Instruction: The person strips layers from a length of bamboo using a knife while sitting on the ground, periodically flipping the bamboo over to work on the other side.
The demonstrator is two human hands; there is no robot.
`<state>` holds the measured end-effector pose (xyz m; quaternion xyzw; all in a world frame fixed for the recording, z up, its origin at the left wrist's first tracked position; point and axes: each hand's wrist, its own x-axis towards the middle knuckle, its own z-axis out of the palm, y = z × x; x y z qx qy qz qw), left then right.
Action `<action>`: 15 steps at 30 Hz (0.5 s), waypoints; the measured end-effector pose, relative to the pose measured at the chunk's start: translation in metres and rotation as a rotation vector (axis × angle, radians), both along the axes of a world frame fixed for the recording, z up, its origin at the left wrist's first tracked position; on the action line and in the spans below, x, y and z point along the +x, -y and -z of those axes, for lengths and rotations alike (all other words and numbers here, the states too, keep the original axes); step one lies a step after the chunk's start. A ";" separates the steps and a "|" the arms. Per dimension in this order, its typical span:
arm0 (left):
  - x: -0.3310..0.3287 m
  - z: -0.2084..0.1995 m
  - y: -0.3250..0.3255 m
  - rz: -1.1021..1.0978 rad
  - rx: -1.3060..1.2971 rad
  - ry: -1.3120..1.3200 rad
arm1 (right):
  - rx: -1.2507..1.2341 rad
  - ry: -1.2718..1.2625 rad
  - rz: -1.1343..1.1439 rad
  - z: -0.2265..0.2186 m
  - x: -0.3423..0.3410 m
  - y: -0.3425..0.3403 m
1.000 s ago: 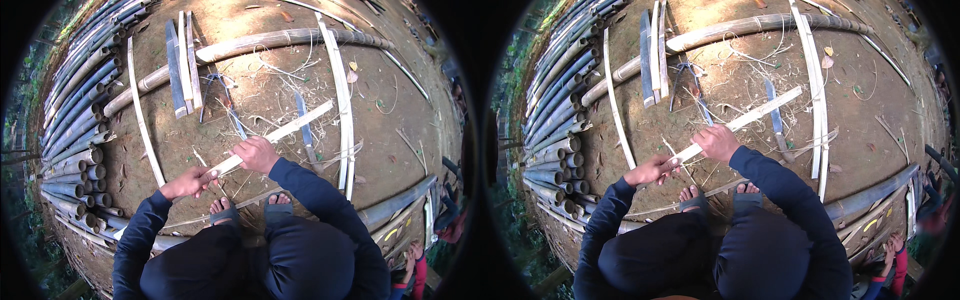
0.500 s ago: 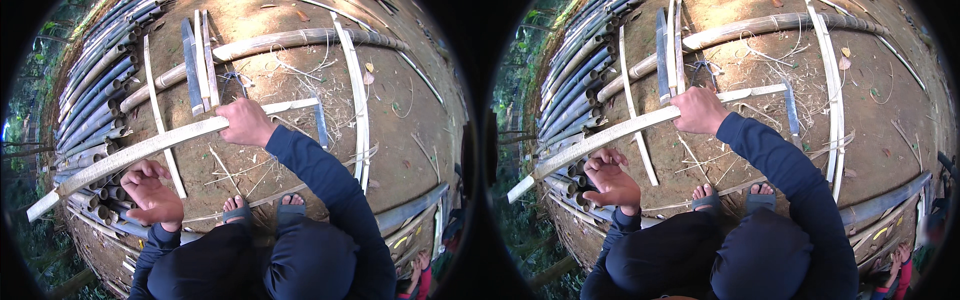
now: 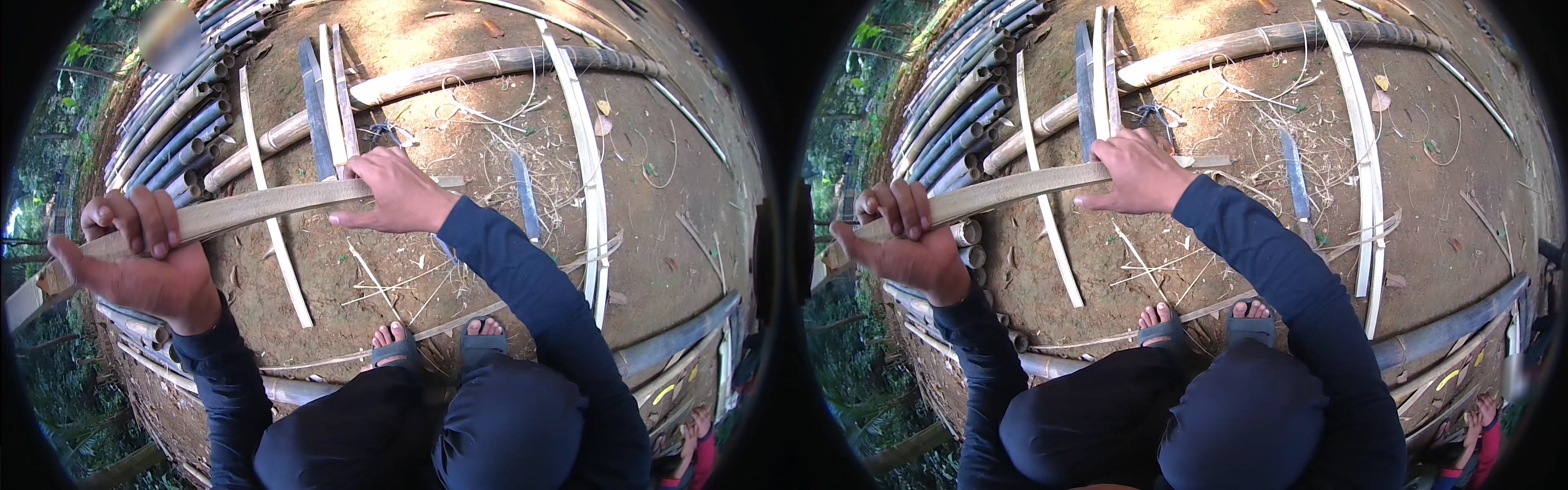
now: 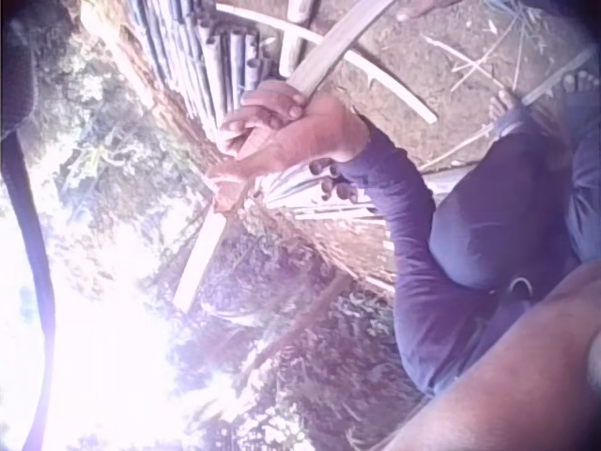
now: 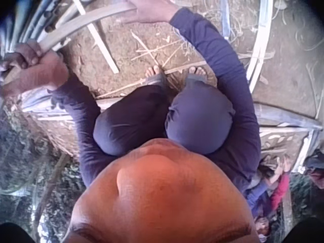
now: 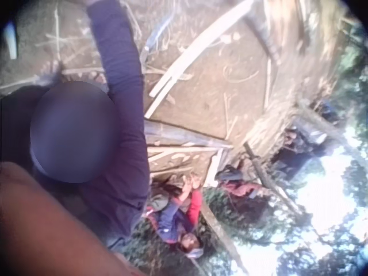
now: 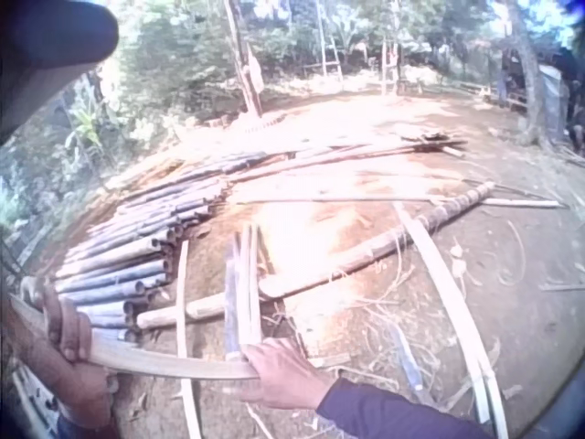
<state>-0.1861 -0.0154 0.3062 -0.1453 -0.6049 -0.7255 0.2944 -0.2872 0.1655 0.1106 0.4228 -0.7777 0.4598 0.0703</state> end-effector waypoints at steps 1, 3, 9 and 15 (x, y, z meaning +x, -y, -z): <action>-0.012 0.009 -0.016 -0.396 0.053 -0.038 | -0.090 -0.175 0.083 -0.012 0.004 -0.009; -0.026 0.013 -0.018 -0.440 0.047 0.008 | -0.343 -0.192 0.111 -0.030 0.013 -0.043; -0.075 0.000 -0.029 -0.325 -0.058 -0.018 | -0.664 0.116 -0.041 -0.143 0.098 -0.140; -0.092 -0.006 -0.029 -0.156 0.004 0.005 | -0.689 0.197 -0.077 -0.152 0.112 -0.148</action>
